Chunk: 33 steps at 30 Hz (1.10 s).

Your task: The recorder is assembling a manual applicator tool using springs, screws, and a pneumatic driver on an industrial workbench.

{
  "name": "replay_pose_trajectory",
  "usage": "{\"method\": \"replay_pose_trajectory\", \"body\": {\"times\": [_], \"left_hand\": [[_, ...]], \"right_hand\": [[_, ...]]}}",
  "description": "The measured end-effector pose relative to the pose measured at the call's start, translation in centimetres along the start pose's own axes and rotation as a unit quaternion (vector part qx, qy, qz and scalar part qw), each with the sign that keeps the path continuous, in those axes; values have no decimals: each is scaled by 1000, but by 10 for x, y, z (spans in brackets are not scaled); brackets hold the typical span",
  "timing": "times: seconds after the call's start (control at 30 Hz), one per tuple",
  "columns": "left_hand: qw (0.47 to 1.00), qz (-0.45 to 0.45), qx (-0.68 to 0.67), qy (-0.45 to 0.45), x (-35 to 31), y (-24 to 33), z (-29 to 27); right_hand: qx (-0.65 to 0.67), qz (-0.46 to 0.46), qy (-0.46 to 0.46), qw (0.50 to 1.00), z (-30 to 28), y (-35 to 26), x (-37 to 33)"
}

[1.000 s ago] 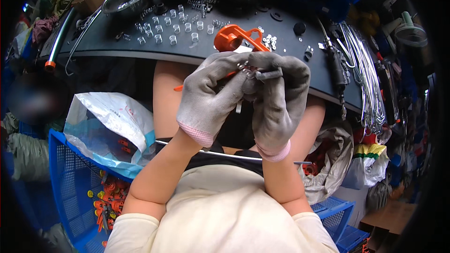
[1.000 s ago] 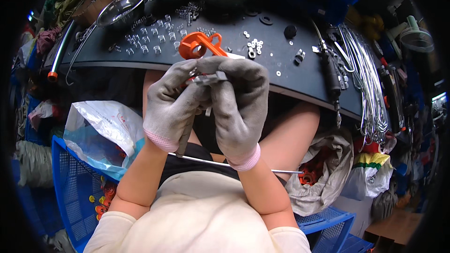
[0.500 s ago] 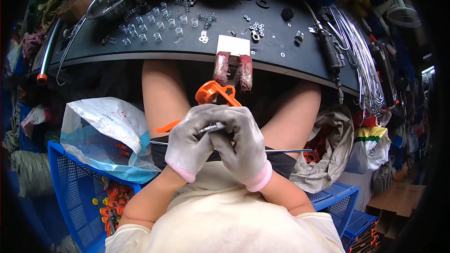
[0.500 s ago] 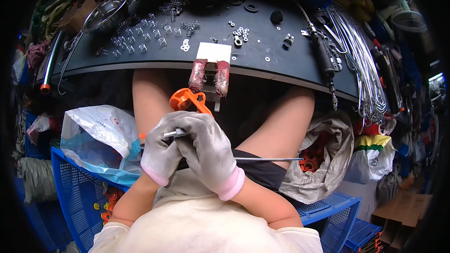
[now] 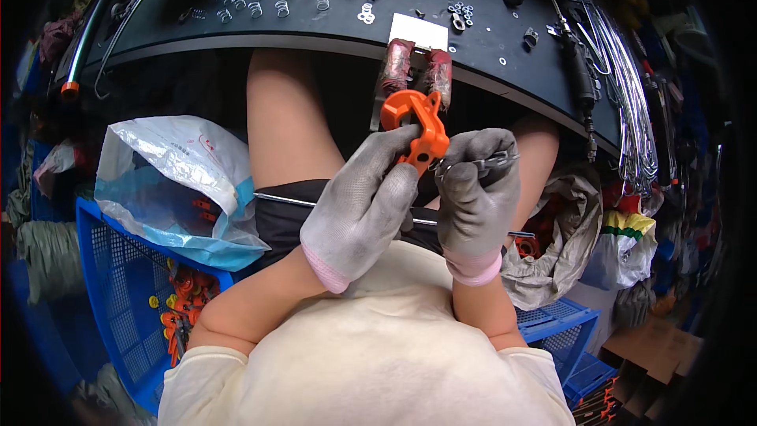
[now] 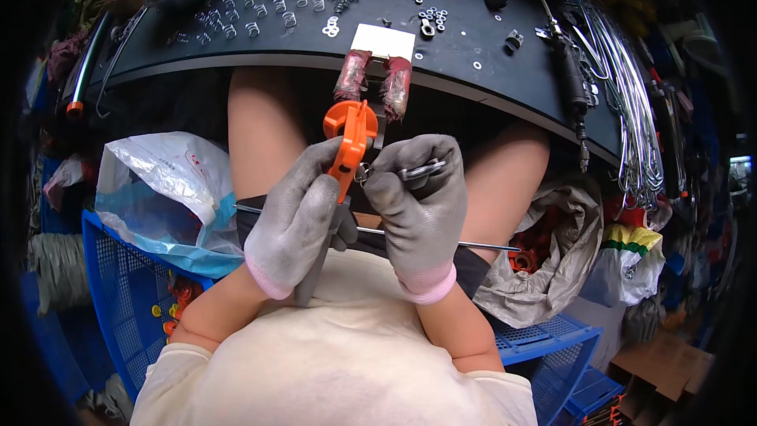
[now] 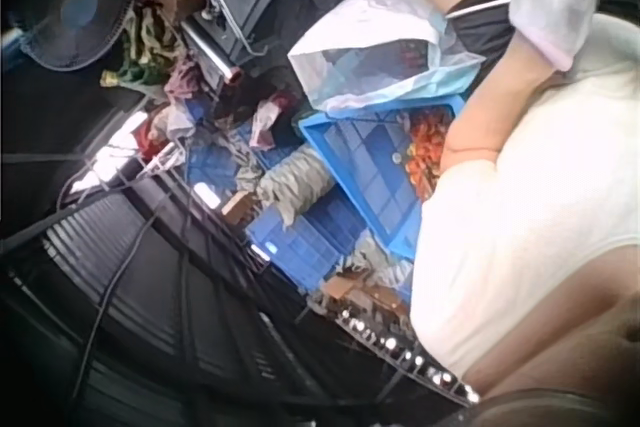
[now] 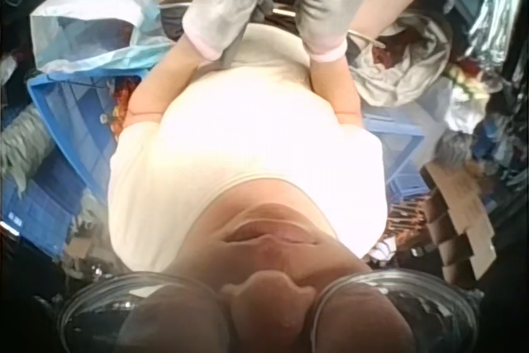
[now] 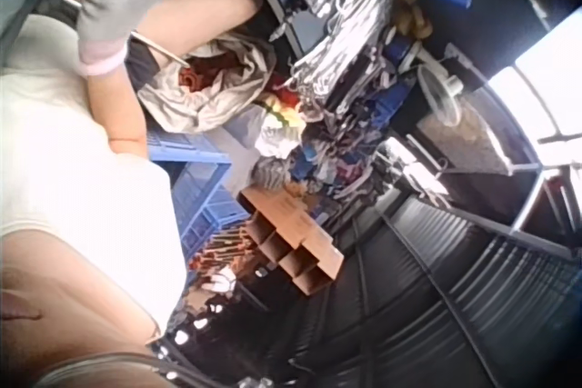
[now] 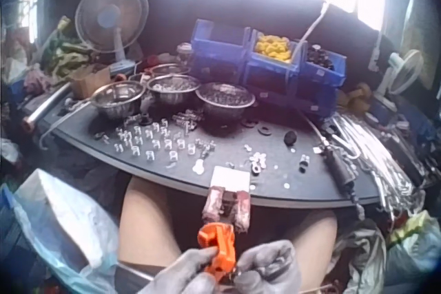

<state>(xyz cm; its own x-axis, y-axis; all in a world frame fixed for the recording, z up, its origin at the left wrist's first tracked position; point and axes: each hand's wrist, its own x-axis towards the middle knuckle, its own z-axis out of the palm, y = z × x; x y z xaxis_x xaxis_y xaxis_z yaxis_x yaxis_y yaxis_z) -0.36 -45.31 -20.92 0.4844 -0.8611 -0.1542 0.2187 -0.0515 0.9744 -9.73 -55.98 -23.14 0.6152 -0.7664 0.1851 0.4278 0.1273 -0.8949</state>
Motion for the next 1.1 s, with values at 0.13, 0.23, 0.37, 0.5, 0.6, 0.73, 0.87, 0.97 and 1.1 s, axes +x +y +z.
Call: {"method": "replay_pose_trajectory", "body": {"times": [0.13,0.23,0.37,0.5,0.6,0.73,0.87,0.97,1.1], "left_hand": [[993,67,94,15,3,-6,-4],[987,79,134,36,4,-8,-6],[958,187,202,78,6,-11,-4],[959,155,228,62,4,-2,-8],[970,135,200,36,5,0,-11],[957,191,216,24,9,-6,-16],[957,186,222,26,7,-3,-17],[950,217,224,31,8,-7,-19],[972,119,204,15,8,-2,-20]], "right_hand": [[58,59,20,996,0,1,-2],[13,-9,25,1000,2,-1,-7],[-40,-18,30,999,11,-1,-7],[-83,-38,39,995,11,0,-8],[-71,-24,41,996,9,0,-7],[-46,-26,41,998,11,3,-8],[-42,-24,34,998,14,3,-10],[-42,-33,34,998,15,3,-10],[-125,-27,10,992,9,2,-8]]}}
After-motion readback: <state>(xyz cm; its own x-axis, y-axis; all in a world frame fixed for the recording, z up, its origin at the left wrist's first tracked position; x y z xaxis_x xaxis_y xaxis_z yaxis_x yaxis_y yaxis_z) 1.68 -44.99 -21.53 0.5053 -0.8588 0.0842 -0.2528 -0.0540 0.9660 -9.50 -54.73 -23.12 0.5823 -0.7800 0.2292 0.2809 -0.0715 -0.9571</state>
